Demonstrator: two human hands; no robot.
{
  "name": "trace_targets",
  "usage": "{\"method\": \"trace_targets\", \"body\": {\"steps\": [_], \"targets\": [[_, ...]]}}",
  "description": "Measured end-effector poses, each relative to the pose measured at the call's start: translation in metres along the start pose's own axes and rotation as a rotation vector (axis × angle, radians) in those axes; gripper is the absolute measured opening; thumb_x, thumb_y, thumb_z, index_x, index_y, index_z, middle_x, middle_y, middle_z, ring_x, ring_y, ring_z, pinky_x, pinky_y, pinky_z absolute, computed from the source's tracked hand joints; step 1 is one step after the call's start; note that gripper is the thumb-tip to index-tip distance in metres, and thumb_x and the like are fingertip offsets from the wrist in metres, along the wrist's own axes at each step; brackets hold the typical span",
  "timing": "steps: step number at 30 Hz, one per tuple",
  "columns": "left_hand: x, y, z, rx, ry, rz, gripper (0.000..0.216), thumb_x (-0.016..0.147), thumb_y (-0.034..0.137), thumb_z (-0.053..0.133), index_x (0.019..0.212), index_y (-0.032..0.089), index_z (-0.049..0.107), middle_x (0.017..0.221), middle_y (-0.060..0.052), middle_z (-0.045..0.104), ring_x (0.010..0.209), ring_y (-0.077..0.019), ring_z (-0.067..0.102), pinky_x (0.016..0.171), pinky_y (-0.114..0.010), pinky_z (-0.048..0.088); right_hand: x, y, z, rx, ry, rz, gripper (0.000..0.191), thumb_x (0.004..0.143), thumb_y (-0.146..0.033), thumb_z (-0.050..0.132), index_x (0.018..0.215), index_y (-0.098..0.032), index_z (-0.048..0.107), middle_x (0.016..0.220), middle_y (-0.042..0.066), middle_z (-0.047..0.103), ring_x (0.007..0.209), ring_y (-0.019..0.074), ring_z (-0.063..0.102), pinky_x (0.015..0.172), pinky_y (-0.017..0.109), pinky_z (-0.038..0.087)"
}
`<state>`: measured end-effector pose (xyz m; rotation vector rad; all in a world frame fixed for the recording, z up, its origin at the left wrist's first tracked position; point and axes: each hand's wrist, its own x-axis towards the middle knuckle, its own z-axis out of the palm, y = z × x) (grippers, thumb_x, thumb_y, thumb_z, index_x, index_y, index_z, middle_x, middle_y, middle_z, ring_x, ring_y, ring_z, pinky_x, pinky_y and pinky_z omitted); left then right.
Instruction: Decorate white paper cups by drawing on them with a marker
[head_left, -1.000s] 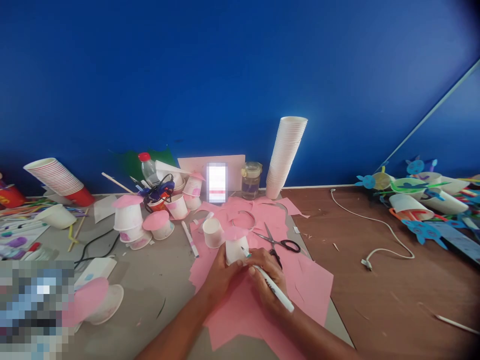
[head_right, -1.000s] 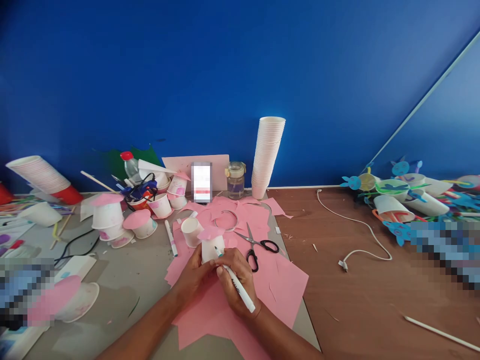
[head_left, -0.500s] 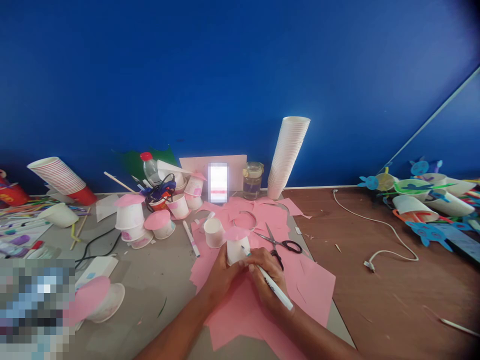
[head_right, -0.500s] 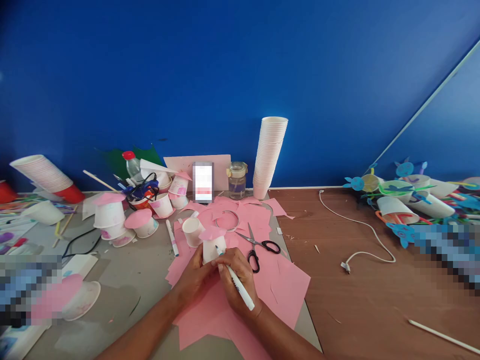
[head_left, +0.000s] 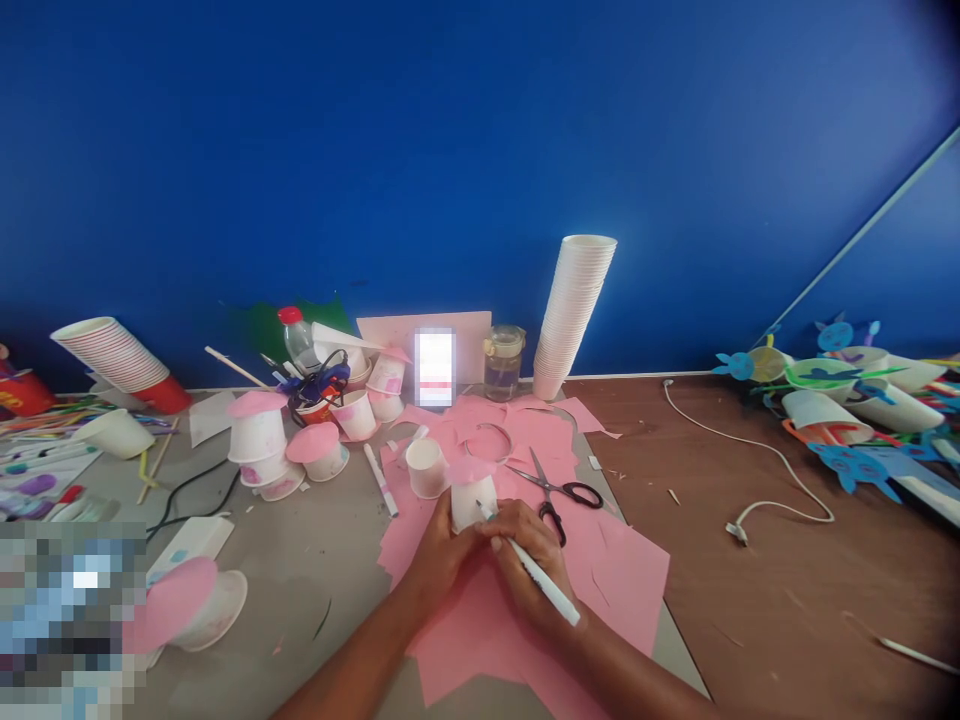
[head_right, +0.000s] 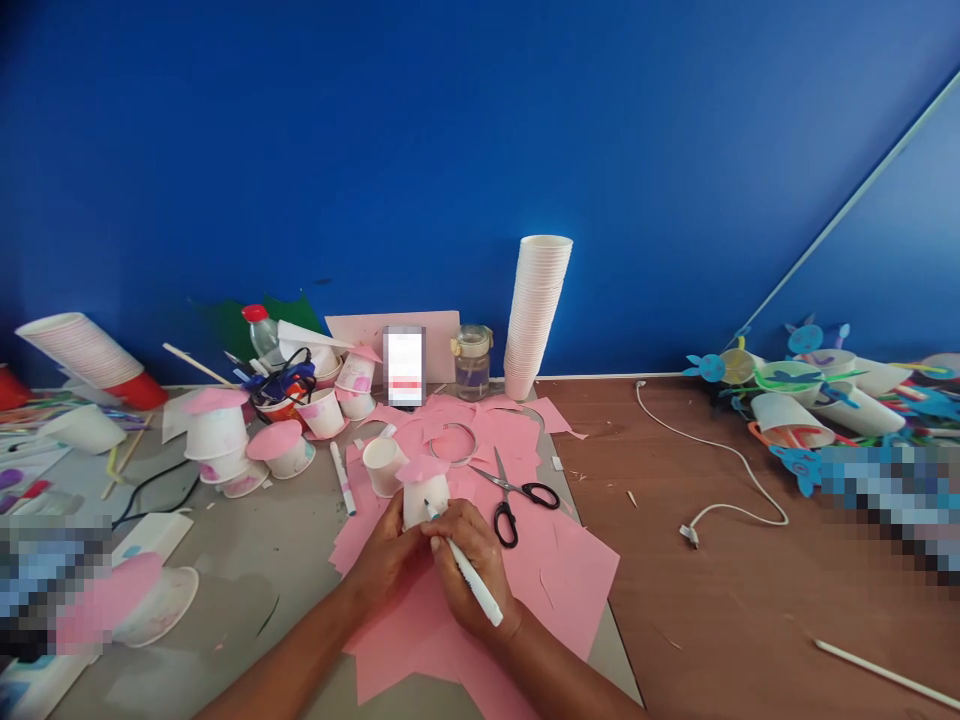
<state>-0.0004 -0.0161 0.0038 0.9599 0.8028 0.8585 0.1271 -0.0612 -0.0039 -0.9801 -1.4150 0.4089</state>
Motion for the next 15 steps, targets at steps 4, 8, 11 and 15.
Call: {"method": "trace_targets", "body": {"steps": [4, 8, 11, 15], "targets": [[0.001, -0.003, -0.003, 0.029, -0.014, 0.014, 0.040, 0.076, 0.035, 0.074, 0.110, 0.020, 0.060, 0.103, -0.007, 0.065, 0.099, -0.0233, 0.059, 0.090, -0.038, 0.046, 0.004, -0.005, 0.000, -0.017, 0.035, -0.023, 0.021, 0.088, -0.014, 0.051, 0.089, -0.026, 0.069, 0.073, 0.002, 0.064, 0.073, 0.0182, 0.061, 0.076, 0.035, 0.052], [0.003, -0.007, -0.007, 0.051, 0.001, 0.022, 0.040, 0.076, 0.035, 0.074, 0.110, 0.020, 0.061, 0.102, -0.007, 0.065, 0.098, -0.0238, 0.059, 0.090, -0.038, 0.046, 0.003, -0.004, 0.002, -0.024, 0.050, -0.021, 0.020, 0.089, -0.016, 0.051, 0.088, -0.026, 0.069, 0.074, 0.002, 0.064, 0.071, 0.0181, 0.061, 0.079, 0.037, 0.051], [0.003, -0.009, -0.009, 0.027, -0.010, 0.013, 0.043, 0.076, 0.034, 0.074, 0.115, 0.021, 0.060, 0.105, -0.007, 0.065, 0.099, -0.0235, 0.059, 0.091, -0.038, 0.046, -0.002, 0.002, 0.002, -0.029, 0.108, 0.042, 0.018, 0.091, -0.019, 0.050, 0.087, -0.025, 0.067, 0.077, 0.003, 0.063, 0.073, 0.0186, 0.060, 0.071, 0.034, 0.050], [0.001, -0.008, -0.008, -0.011, -0.023, -0.008, 0.047, 0.076, 0.031, 0.073, 0.119, 0.022, 0.058, 0.110, -0.008, 0.065, 0.104, -0.0243, 0.059, 0.093, -0.039, 0.046, -0.008, 0.010, 0.002, 0.001, 0.225, 0.143, 0.014, 0.092, -0.022, 0.051, 0.093, -0.025, 0.064, 0.079, 0.002, 0.060, 0.073, 0.0172, 0.057, 0.065, 0.029, 0.046]]}}
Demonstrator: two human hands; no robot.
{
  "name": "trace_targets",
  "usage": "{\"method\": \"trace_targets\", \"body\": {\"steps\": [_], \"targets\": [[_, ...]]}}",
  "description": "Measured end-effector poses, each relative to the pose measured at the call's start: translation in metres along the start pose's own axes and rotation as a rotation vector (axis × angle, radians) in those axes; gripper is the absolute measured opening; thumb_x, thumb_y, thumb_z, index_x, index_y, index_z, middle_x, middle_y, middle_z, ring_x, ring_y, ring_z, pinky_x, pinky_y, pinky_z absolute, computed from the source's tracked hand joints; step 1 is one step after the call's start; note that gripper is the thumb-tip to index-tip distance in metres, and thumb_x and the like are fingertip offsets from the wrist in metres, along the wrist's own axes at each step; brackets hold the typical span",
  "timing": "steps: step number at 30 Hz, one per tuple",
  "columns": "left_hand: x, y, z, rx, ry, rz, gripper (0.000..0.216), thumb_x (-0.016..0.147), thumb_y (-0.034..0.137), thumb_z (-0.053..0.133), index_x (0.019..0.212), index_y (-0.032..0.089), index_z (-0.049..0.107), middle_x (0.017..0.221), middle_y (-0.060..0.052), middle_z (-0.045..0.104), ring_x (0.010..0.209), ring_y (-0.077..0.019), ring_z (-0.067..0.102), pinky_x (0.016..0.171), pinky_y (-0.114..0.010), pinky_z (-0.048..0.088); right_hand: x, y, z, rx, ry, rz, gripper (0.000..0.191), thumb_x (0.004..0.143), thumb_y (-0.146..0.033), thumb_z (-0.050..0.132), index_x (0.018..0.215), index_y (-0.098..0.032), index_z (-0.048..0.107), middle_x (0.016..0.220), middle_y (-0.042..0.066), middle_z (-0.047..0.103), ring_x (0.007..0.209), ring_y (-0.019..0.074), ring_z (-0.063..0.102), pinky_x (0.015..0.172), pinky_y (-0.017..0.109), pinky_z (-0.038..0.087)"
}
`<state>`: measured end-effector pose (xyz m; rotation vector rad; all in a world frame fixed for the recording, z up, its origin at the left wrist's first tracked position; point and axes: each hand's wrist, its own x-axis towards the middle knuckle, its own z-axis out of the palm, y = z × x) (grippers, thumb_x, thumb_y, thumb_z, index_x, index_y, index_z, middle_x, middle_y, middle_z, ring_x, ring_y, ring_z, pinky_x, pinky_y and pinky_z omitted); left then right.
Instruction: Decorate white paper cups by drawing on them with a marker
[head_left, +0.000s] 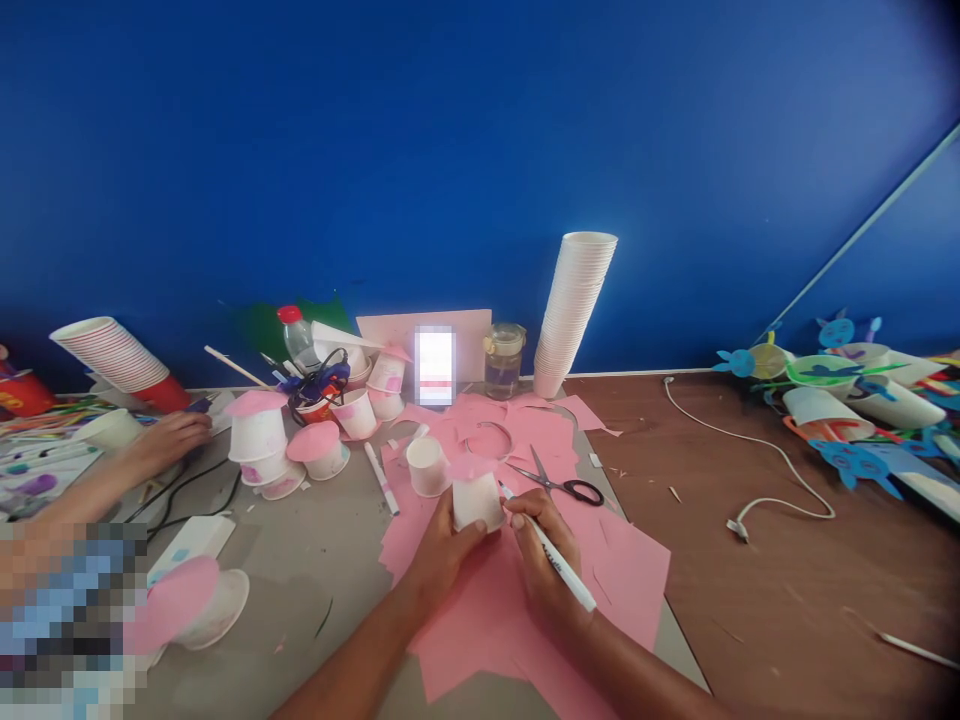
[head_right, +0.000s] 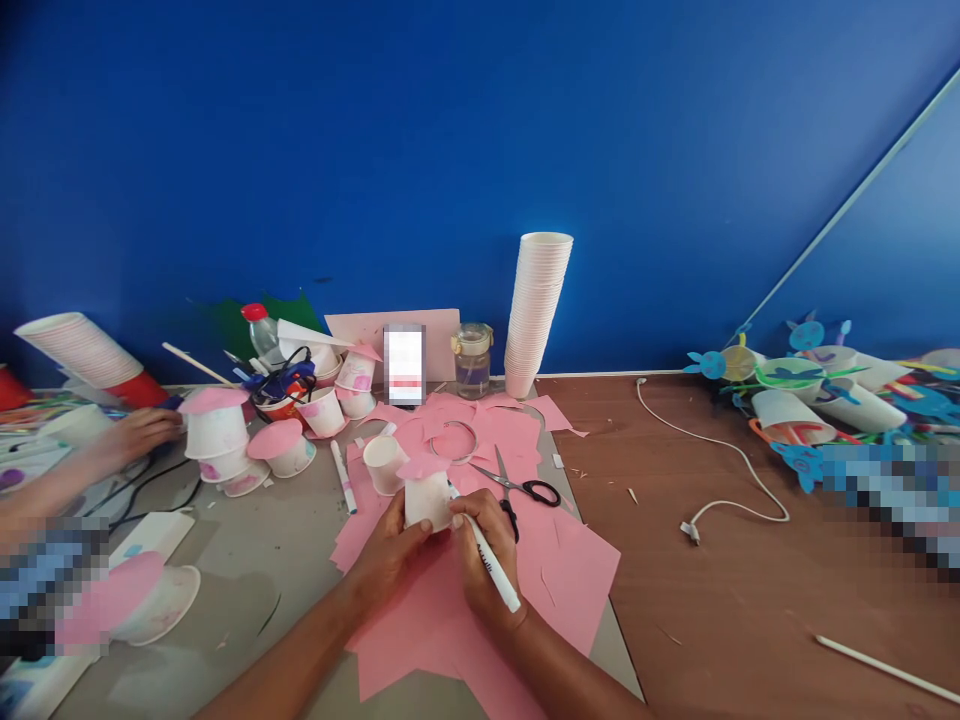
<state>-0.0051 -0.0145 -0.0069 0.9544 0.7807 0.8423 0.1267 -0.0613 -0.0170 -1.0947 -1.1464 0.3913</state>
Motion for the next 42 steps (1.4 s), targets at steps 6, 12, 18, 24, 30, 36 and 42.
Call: {"method": "trace_targets", "body": {"steps": [6, 12, 18, 24, 30, 36, 42], "targets": [[-0.0012, 0.0034, 0.0029, -0.053, -0.021, -0.018, 0.042, 0.077, 0.033, 0.073, 0.115, 0.021, 0.060, 0.107, -0.009, 0.066, 0.101, -0.0244, 0.060, 0.092, -0.040, 0.047, -0.0005, -0.0023, -0.0015, 0.010, -0.093, -0.040, 0.014, 0.092, -0.021, 0.052, 0.091, -0.024, 0.065, 0.078, 0.003, 0.060, 0.075, 0.0182, 0.059, 0.071, 0.032, 0.049], [0.0006, 0.0017, 0.0018, -0.080, -0.036, -0.015, 0.040, 0.077, 0.032, 0.074, 0.113, 0.021, 0.060, 0.110, -0.009, 0.066, 0.103, -0.0237, 0.060, 0.093, -0.039, 0.046, -0.0003, -0.0024, -0.0023, 0.008, -0.105, -0.063, 0.014, 0.092, -0.020, 0.052, 0.093, -0.025, 0.065, 0.081, 0.004, 0.063, 0.083, 0.0198, 0.061, 0.073, 0.033, 0.049], [-0.0005, 0.0021, 0.0021, -0.111, -0.058, -0.030, 0.038, 0.079, 0.028, 0.071, 0.115, 0.021, 0.058, 0.108, -0.007, 0.065, 0.101, -0.0221, 0.060, 0.091, -0.037, 0.046, 0.0009, -0.0022, -0.0014, 0.028, -0.103, -0.053, 0.013, 0.091, -0.021, 0.052, 0.092, -0.024, 0.065, 0.082, 0.003, 0.063, 0.079, 0.0181, 0.061, 0.069, 0.030, 0.048], [0.0000, 0.0020, 0.0017, -0.080, -0.047, -0.020, 0.040, 0.080, 0.027, 0.070, 0.117, 0.021, 0.057, 0.108, -0.007, 0.064, 0.102, -0.0225, 0.059, 0.092, -0.038, 0.046, 0.0027, -0.0033, -0.0010, 0.025, -0.106, -0.066, 0.014, 0.091, -0.018, 0.052, 0.093, -0.024, 0.064, 0.082, 0.002, 0.062, 0.075, 0.0162, 0.059, 0.066, 0.028, 0.047], [0.0013, -0.0005, -0.0010, -0.051, -0.039, -0.009, 0.040, 0.079, 0.027, 0.071, 0.116, 0.021, 0.057, 0.107, -0.006, 0.064, 0.100, -0.0212, 0.058, 0.091, -0.037, 0.046, 0.0043, -0.0035, -0.0001, 0.022, -0.121, -0.117, 0.017, 0.090, -0.014, 0.051, 0.093, -0.025, 0.064, 0.080, 0.001, 0.061, 0.076, 0.0162, 0.059, 0.069, 0.028, 0.047], [0.0019, -0.0036, -0.0029, -0.028, -0.038, 0.008, 0.041, 0.079, 0.027, 0.071, 0.118, 0.022, 0.057, 0.106, -0.006, 0.064, 0.101, -0.0212, 0.058, 0.091, -0.036, 0.046, 0.0042, 0.0007, 0.0008, -0.017, -0.112, -0.099, 0.016, 0.091, -0.015, 0.050, 0.093, -0.023, 0.063, 0.080, 0.002, 0.060, 0.069, 0.0146, 0.056, 0.062, 0.026, 0.045], [0.0007, -0.0006, -0.0007, -0.028, -0.022, -0.008, 0.045, 0.078, 0.029, 0.073, 0.119, 0.022, 0.057, 0.108, -0.006, 0.064, 0.101, -0.0225, 0.058, 0.091, -0.037, 0.046, 0.0048, -0.0025, 0.0002, -0.026, -0.097, -0.096, 0.015, 0.091, -0.017, 0.050, 0.089, -0.023, 0.064, 0.078, 0.002, 0.061, 0.069, 0.0159, 0.058, 0.062, 0.028, 0.047]]}}
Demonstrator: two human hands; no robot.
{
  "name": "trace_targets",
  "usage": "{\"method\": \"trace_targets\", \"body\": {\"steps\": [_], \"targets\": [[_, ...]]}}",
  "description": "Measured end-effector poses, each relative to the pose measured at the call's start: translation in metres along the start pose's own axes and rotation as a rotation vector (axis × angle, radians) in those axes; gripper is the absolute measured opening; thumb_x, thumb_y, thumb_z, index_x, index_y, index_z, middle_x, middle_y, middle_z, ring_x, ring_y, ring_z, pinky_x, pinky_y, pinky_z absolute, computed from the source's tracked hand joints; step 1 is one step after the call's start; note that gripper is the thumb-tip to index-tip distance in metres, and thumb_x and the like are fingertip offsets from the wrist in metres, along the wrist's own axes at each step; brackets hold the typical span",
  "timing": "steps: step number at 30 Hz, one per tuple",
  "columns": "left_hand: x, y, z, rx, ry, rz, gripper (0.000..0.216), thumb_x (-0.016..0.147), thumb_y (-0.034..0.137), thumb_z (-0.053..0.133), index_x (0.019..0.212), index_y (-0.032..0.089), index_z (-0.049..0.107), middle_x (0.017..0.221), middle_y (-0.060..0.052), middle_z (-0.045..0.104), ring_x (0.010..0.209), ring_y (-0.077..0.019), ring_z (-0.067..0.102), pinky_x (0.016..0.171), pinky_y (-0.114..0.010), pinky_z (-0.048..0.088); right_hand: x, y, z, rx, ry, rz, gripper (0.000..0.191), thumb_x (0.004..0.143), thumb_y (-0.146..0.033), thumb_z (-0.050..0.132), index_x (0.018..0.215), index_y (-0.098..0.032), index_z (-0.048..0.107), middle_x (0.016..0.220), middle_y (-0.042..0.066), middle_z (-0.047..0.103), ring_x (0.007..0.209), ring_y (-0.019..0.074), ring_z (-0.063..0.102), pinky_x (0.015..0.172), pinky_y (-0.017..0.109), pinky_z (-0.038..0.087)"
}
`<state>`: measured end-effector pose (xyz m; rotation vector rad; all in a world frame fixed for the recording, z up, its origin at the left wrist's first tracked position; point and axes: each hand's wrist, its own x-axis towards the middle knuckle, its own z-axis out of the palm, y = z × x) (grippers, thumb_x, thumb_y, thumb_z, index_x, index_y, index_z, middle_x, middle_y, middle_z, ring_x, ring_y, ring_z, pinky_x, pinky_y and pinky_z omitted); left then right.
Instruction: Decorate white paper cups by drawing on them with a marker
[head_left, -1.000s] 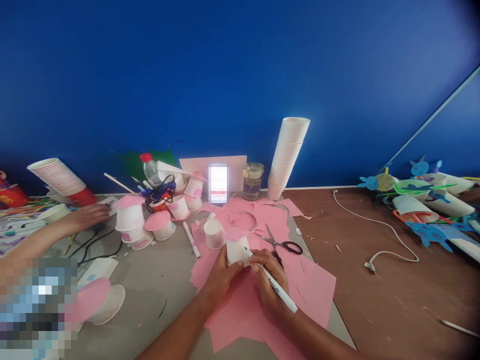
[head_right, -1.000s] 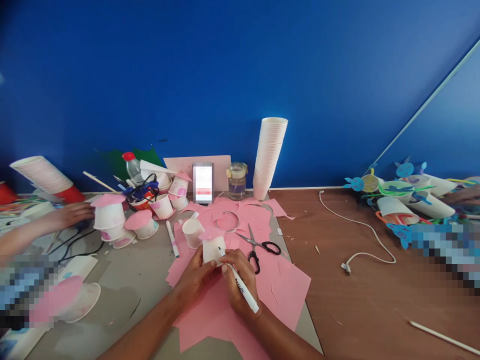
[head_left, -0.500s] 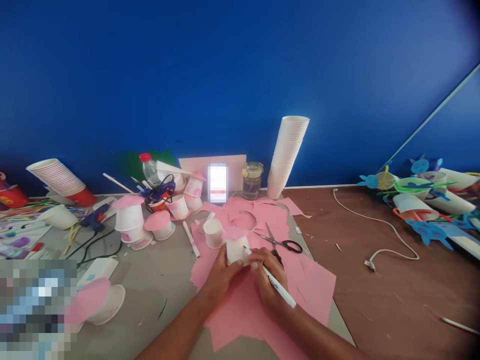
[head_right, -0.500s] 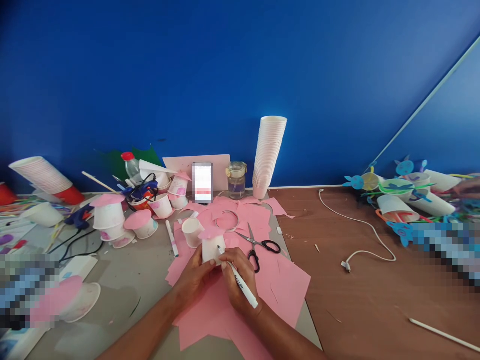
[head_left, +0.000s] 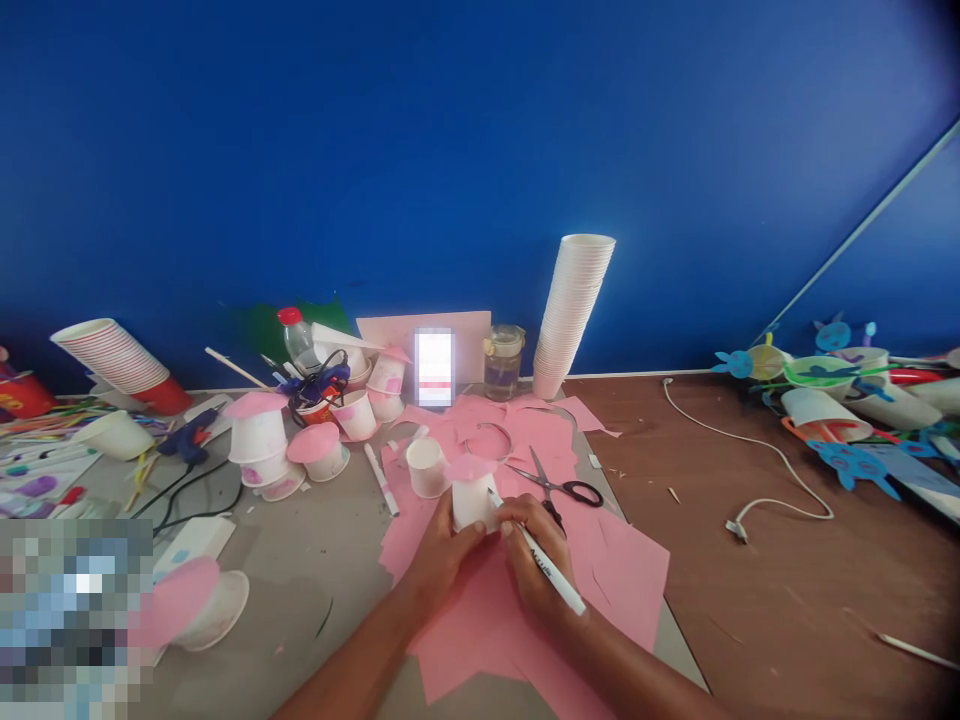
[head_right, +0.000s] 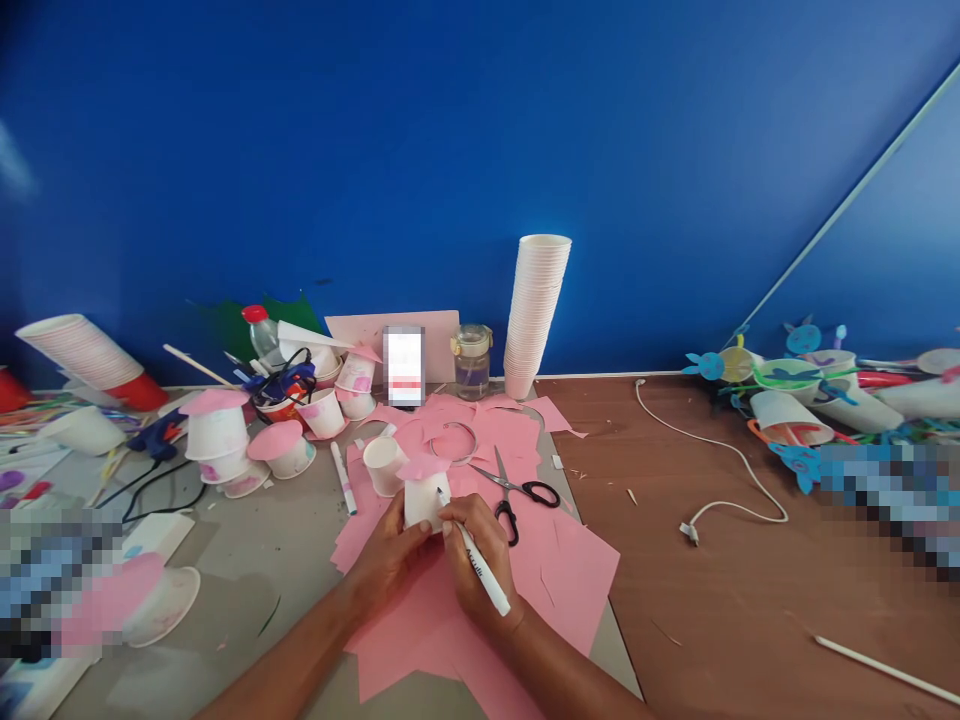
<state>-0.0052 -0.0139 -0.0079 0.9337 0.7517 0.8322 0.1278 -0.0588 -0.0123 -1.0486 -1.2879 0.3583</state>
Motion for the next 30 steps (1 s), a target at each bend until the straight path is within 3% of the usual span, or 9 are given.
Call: {"method": "trace_targets", "body": {"steps": [5, 8, 14, 17, 21, 26, 30], "targets": [[-0.0014, 0.0046, 0.0035, -0.058, -0.032, -0.015, 0.041, 0.078, 0.029, 0.073, 0.115, 0.021, 0.057, 0.111, -0.009, 0.065, 0.103, -0.0230, 0.060, 0.091, -0.037, 0.047, -0.0029, -0.0009, -0.0018, 0.031, 0.008, 0.021, 0.014, 0.091, -0.020, 0.051, 0.089, -0.024, 0.065, 0.076, 0.003, 0.063, 0.084, 0.0206, 0.064, 0.073, 0.034, 0.050], [-0.0019, 0.0051, 0.0038, -0.101, -0.054, -0.032, 0.041, 0.079, 0.028, 0.072, 0.116, 0.021, 0.056, 0.114, -0.009, 0.065, 0.106, -0.0241, 0.060, 0.093, -0.039, 0.046, -0.0023, -0.0033, -0.0027, 0.041, 0.020, 0.040, 0.014, 0.091, -0.019, 0.051, 0.089, -0.024, 0.065, 0.077, 0.002, 0.063, 0.082, 0.0195, 0.064, 0.071, 0.031, 0.051], [-0.0020, 0.0040, 0.0025, -0.057, -0.049, -0.009, 0.038, 0.081, 0.027, 0.069, 0.116, 0.020, 0.056, 0.113, -0.009, 0.065, 0.105, -0.0237, 0.060, 0.092, -0.038, 0.046, 0.0035, -0.0082, -0.0028, 0.018, -0.028, -0.039, 0.018, 0.089, -0.015, 0.051, 0.085, -0.025, 0.065, 0.072, -0.001, 0.063, 0.079, 0.0177, 0.065, 0.082, 0.034, 0.051], [-0.0019, 0.0052, 0.0034, -0.048, -0.031, -0.011, 0.038, 0.080, 0.026, 0.070, 0.116, 0.021, 0.056, 0.111, -0.007, 0.065, 0.104, -0.0224, 0.059, 0.092, -0.036, 0.046, 0.0028, -0.0043, -0.0019, 0.002, -0.017, -0.025, 0.016, 0.089, -0.017, 0.051, 0.085, -0.024, 0.065, 0.071, 0.000, 0.061, 0.076, 0.0178, 0.064, 0.078, 0.033, 0.051], [-0.0021, 0.0054, 0.0045, -0.047, -0.039, -0.004, 0.036, 0.080, 0.026, 0.070, 0.114, 0.020, 0.057, 0.109, -0.007, 0.065, 0.103, -0.0216, 0.059, 0.091, -0.037, 0.047, 0.0003, 0.0001, -0.0016, -0.016, 0.053, 0.051, 0.015, 0.090, -0.022, 0.050, 0.085, -0.023, 0.063, 0.073, 0.001, 0.061, 0.066, 0.0156, 0.059, 0.062, 0.029, 0.047], [-0.0020, 0.0045, 0.0052, -0.096, -0.049, -0.022, 0.036, 0.079, 0.029, 0.071, 0.112, 0.021, 0.058, 0.114, -0.009, 0.064, 0.105, -0.0239, 0.060, 0.094, -0.042, 0.046, 0.0003, -0.0070, -0.0031, 0.023, 0.002, -0.009, 0.016, 0.089, -0.017, 0.051, 0.085, -0.025, 0.065, 0.072, 0.000, 0.062, 0.083, 0.0197, 0.065, 0.080, 0.035, 0.050], [-0.0025, 0.0054, 0.0060, -0.106, -0.053, -0.026, 0.039, 0.078, 0.031, 0.072, 0.114, 0.021, 0.059, 0.115, -0.010, 0.064, 0.106, -0.0245, 0.060, 0.095, -0.042, 0.045, -0.0028, -0.0060, -0.0029, -0.002, 0.018, 0.040, 0.015, 0.091, -0.020, 0.050, 0.091, -0.024, 0.064, 0.079, 0.003, 0.063, 0.081, 0.0198, 0.063, 0.073, 0.033, 0.050]]}}
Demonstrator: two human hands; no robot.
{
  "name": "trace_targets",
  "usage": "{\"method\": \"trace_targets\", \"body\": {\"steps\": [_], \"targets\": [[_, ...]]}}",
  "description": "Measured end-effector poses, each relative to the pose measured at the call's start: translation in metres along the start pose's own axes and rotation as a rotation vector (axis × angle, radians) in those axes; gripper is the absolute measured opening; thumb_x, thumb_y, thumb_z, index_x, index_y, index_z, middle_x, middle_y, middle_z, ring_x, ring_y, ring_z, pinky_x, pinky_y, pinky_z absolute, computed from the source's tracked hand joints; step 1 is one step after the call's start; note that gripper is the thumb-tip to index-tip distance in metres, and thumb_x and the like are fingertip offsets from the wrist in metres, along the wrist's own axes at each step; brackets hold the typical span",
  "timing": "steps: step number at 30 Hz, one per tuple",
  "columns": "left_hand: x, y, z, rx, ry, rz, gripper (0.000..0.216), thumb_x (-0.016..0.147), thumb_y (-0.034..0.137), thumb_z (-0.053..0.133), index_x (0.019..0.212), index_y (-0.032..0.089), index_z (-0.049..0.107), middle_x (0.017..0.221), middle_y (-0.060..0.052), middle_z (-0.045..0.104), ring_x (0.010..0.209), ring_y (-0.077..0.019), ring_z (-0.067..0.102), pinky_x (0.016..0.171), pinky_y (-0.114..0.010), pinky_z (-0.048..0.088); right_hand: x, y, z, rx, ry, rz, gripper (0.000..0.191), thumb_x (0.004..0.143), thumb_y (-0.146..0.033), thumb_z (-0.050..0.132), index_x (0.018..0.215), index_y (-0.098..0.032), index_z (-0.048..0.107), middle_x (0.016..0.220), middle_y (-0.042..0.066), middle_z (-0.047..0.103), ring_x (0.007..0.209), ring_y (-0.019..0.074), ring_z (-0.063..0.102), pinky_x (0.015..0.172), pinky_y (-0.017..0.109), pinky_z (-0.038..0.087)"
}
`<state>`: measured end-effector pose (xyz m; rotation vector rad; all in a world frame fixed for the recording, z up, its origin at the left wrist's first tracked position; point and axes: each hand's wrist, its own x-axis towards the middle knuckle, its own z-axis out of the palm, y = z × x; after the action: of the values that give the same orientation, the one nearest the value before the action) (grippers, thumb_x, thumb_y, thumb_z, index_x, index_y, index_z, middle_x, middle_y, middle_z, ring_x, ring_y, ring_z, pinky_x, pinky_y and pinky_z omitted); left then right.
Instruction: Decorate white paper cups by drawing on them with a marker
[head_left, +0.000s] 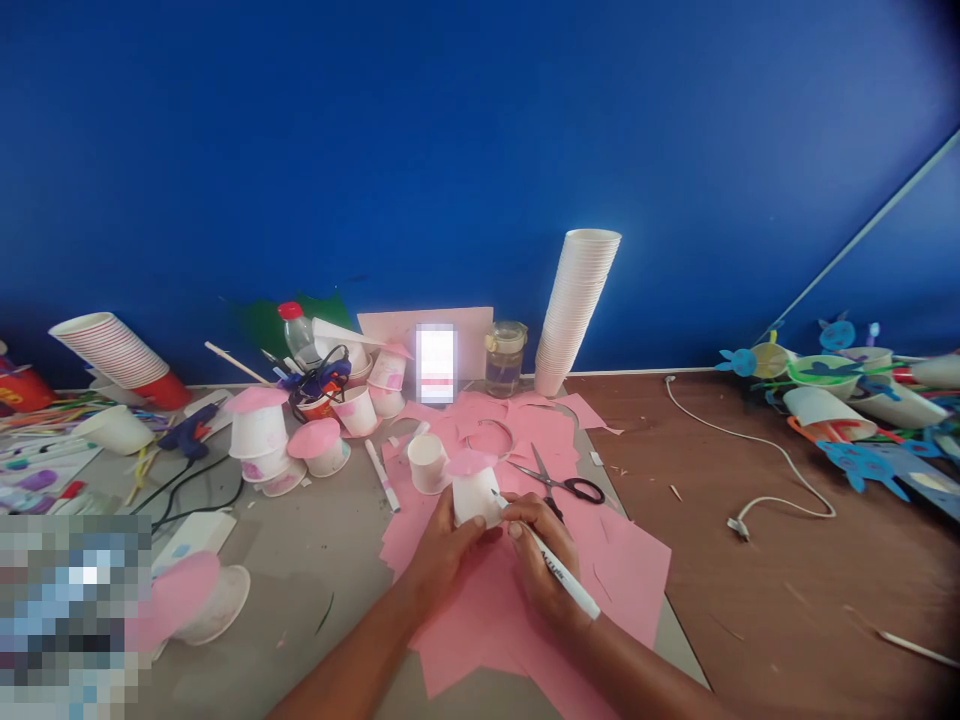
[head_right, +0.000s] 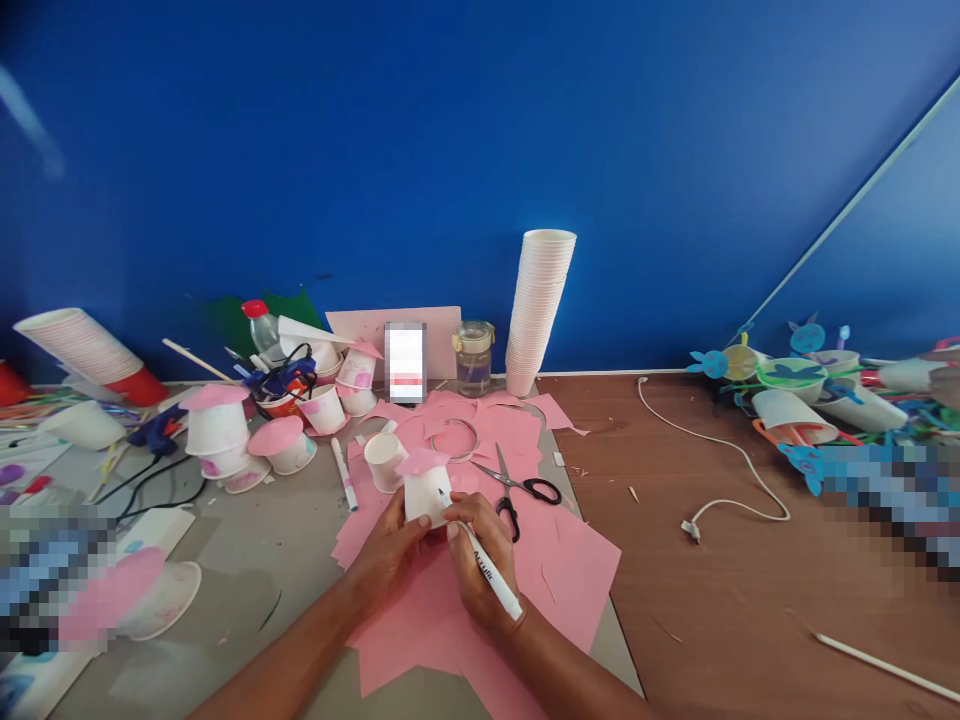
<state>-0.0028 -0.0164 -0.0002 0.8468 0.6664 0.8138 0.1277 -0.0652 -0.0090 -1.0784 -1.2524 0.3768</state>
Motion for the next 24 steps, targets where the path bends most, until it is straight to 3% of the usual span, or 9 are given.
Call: {"method": "trace_targets", "body": {"steps": [3, 10, 18, 24], "targets": [[-0.001, 0.000, 0.000, -0.001, 0.000, 0.005, 0.039, 0.079, 0.030, 0.072, 0.115, 0.021, 0.059, 0.111, -0.008, 0.065, 0.103, -0.0235, 0.060, 0.094, -0.041, 0.045, -0.004, 0.007, 0.002, -0.042, 0.044, 0.028, 0.014, 0.092, -0.026, 0.051, 0.101, -0.024, 0.061, 0.083, 0.003, 0.059, 0.074, 0.0176, 0.058, 0.066, 0.032, 0.049], [0.001, -0.001, -0.005, -0.008, -0.038, 0.013, 0.041, 0.084, 0.038, 0.067, 0.121, 0.022, 0.056, 0.107, -0.008, 0.064, 0.087, -0.0199, 0.061, 0.085, -0.041, 0.047, -0.005, 0.015, 0.005, -0.074, 0.097, 0.161, 0.029, 0.096, -0.032, 0.046, 0.123, -0.024, 0.052, 0.097, 0.006, 0.059, 0.088, 0.0206, 0.059, 0.079, 0.039, 0.051], [-0.001, 0.003, -0.002, 0.005, -0.094, 0.040, 0.039, 0.087, 0.049, 0.062, 0.110, 0.018, 0.062, 0.091, -0.008, 0.066, 0.082, -0.0203, 0.063, 0.080, -0.038, 0.048, 0.000, 0.012, 0.003, -0.136, 0.083, 0.140, 0.023, 0.098, -0.036, 0.044, 0.115, -0.024, 0.054, 0.098, 0.005, 0.059, 0.090, 0.0203, 0.058, 0.083, 0.040, 0.048], [-0.002, 0.005, 0.003, 0.023, -0.176, 0.079, 0.052, 0.085, 0.060, 0.056, 0.110, 0.016, 0.066, 0.103, -0.014, 0.069, 0.096, -0.0272, 0.063, 0.089, -0.043, 0.046, -0.002, 0.018, 0.004, -0.027, 0.058, 0.169, 0.032, 0.096, -0.038, 0.048, 0.124, -0.024, 0.049, 0.101, 0.006, 0.059, 0.094, 0.0213, 0.059, 0.085, 0.040, 0.049]]}}
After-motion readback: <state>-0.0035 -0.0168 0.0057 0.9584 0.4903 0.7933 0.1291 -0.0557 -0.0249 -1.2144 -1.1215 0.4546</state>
